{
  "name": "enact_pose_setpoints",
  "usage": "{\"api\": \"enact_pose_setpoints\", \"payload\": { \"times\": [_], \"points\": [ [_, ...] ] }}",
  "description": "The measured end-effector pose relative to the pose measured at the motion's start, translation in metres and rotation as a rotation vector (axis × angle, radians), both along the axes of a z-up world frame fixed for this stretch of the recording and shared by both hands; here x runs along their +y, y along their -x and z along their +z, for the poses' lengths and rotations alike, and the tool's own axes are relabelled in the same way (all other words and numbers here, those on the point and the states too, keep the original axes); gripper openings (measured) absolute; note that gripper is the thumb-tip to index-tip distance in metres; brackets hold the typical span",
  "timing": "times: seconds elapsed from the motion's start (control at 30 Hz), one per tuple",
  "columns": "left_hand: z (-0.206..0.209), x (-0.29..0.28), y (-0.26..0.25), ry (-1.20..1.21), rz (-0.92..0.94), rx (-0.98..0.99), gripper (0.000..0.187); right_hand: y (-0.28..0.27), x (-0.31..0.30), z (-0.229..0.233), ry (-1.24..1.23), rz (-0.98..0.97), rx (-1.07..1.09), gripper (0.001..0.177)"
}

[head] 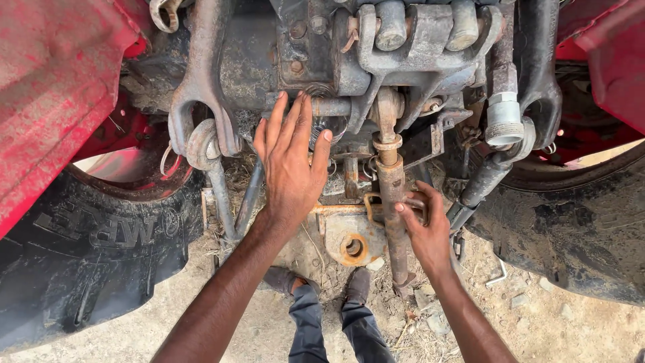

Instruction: The person removes a metal rod from the tractor's rear hitch, pours liquid from a plastic bottle into the assembly, and uses a metal bar to pump a hydraulic jack. After removing the jack, they detach a metal component and place it on the ground.

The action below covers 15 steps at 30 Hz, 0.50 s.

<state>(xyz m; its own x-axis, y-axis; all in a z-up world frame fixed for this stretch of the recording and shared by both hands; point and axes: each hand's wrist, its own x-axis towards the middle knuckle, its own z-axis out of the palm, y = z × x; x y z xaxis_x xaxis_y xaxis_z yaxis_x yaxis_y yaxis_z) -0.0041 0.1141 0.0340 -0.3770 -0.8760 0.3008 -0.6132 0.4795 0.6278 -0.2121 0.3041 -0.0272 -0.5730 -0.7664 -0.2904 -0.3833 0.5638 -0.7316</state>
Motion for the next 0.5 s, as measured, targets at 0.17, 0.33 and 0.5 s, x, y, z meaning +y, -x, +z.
{"api": "enact_pose_setpoints", "payload": {
  "times": [0.17, 0.33, 0.5],
  "points": [
    [0.015, -0.001, 0.001, -0.016, 0.047, -0.043, 0.051, 0.013, 0.061, -0.055, -0.105, -0.137, -0.209, 0.073],
    [0.029, 0.001, 0.004, -0.066, 0.091, -0.058, 0.045, 0.012, 0.106, -0.121, -0.275, -0.024, -0.216, 0.080],
    [0.025, 0.000, 0.006, -0.139, 0.151, 0.079, 0.030, 0.030, 0.107, -0.126, -0.475, 0.152, -0.212, 0.086]
  ]
}}
